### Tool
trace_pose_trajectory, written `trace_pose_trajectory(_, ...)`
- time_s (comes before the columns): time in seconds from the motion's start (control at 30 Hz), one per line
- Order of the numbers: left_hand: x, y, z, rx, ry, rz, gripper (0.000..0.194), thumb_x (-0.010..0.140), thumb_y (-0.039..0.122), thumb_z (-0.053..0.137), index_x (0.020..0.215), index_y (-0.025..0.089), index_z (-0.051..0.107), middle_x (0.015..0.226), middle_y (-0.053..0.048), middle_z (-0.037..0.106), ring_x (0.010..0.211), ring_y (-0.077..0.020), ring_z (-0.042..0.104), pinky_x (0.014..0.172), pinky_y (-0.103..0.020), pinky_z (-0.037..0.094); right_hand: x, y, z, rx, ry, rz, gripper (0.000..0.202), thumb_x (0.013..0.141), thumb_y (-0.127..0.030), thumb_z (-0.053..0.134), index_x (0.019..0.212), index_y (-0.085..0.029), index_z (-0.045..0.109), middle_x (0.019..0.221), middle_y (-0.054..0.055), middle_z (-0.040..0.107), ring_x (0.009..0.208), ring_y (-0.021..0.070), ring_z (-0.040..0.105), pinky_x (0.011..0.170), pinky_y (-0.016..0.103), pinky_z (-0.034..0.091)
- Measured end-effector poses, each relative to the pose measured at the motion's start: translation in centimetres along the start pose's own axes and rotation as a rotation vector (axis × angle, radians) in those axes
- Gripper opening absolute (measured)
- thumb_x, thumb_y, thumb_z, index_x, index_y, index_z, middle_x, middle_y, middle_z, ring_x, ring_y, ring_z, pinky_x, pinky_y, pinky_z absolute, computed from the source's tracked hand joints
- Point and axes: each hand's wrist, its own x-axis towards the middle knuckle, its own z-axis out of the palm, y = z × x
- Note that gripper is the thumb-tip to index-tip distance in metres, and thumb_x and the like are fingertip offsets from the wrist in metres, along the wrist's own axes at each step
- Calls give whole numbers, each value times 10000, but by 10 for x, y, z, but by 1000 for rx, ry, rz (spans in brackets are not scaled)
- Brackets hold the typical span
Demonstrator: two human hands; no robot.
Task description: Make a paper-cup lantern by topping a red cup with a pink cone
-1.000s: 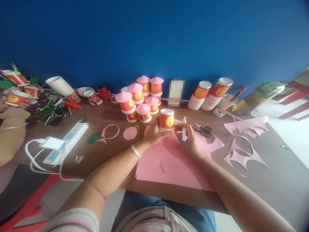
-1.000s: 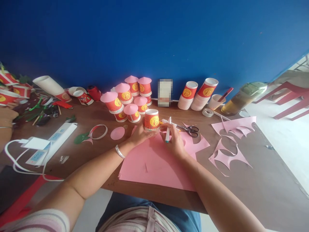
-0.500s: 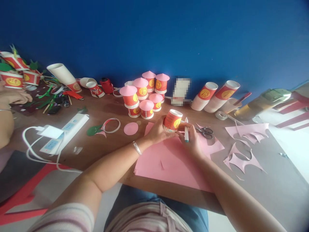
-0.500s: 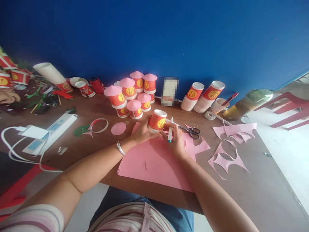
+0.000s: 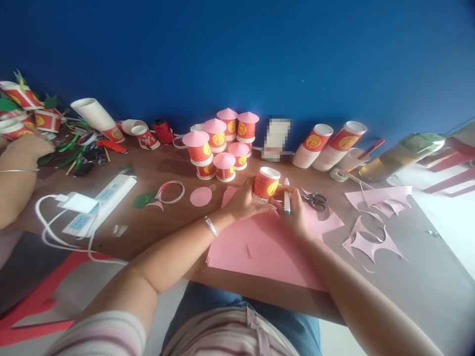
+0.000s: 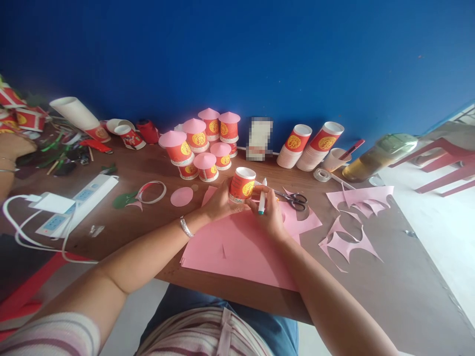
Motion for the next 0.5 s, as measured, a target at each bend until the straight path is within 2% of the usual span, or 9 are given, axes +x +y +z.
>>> trace_pose_trajectory(0.1,-1,1,0,127,-51,70,640,784,425,901,1290,169,603,1304,-177,674,1257,-381,644,1072,-541,534,1,1,0,21,-3,14,365,904,-499,722,1148,-281,563,1133,98,759,1054,302,757,916,505,618)
trace_pose_trajectory(0.27,-2,0,-2,211,-40,126,632,817,409,858,1330,194,556,1343,-181,630,1272,-388,615,1099,-619,504,3,-2,0,32,4,10,412,893,-555,738,1146,-281,564,1074,99,773,1015,312,768,883,496,626)
trace_pose_trajectory(0.5,-4,4,-2,49,-47,67,483,872,391,801,1233,188,554,1264,-148,674,1201,-334,673,1041,-518,577,0,-2,-1,-21,25,-75,402,939,-575,688,1163,-267,557,1078,103,769,1006,298,770,873,478,625)
